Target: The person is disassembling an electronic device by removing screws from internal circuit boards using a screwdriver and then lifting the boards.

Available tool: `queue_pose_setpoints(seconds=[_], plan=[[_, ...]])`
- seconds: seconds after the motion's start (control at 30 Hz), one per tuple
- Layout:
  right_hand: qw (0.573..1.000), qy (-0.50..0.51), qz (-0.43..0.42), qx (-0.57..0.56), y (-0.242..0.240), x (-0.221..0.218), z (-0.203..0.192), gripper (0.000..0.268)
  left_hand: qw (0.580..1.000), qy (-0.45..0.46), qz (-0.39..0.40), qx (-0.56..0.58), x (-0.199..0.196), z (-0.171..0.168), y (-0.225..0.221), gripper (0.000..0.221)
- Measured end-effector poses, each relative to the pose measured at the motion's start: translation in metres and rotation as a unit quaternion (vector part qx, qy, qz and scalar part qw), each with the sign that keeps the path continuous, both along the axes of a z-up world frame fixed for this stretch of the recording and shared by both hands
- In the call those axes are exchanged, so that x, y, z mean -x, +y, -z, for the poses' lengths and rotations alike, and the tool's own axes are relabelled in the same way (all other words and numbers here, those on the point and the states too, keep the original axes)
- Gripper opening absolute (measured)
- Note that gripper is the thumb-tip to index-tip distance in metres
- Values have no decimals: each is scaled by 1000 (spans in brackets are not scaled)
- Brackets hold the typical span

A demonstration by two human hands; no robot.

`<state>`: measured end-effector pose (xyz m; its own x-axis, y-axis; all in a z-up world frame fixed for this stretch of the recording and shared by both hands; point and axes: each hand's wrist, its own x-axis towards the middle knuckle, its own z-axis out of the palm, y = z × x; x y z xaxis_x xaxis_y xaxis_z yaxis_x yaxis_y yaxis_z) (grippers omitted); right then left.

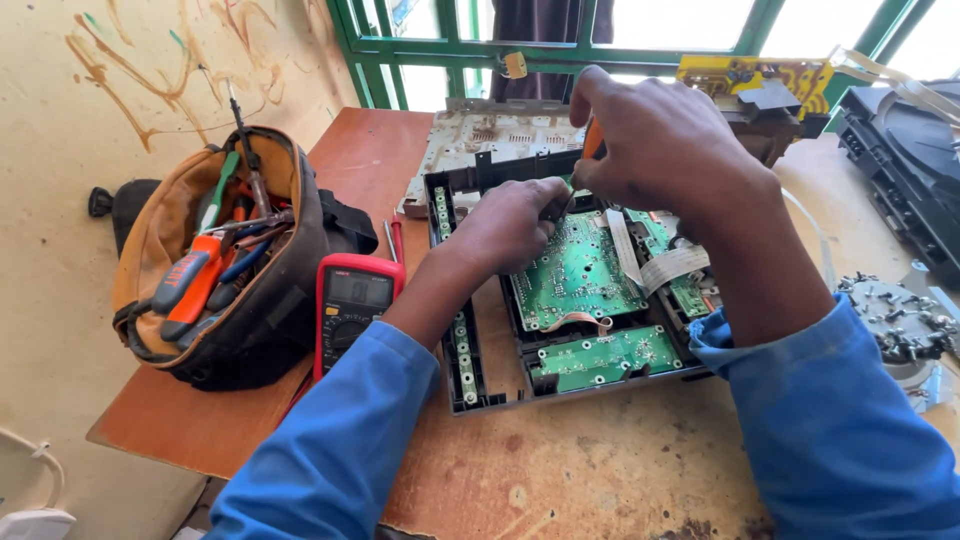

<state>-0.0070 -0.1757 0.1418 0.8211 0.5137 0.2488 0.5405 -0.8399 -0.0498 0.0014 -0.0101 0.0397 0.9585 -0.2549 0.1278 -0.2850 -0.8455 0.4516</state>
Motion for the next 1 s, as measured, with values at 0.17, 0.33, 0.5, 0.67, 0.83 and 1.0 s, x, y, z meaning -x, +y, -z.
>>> queue_pose_setpoints(seconds=[0.17, 0.33, 0.5, 0.67, 0.83, 1.0], plan=[[997, -69, 28, -27, -5, -25, 18, 37, 994, -63, 21, -84, -14, 2, -4, 42], [999, 13, -22, -44, -3, -4, 1, 43, 995, -45, 19, -83, -15, -6, -12, 28], [998, 12, -32, -50, -8, -7, -1, 51, 997, -26, 6, -74, -17, -7, -14, 17], [998, -3, -26, -54, -21, -8, -6, 51, 992, -99, 24, -73, -25, 2, -15, 19], [998, 23, 18, -60, -42, 16, -34, 43, 981, -156, 76, -81, -15, 2, -19, 23], [984, 86, 76, -133, -82, 43, -61, 52, 961, -201, 114, -154, -10, 3, -22, 33]])
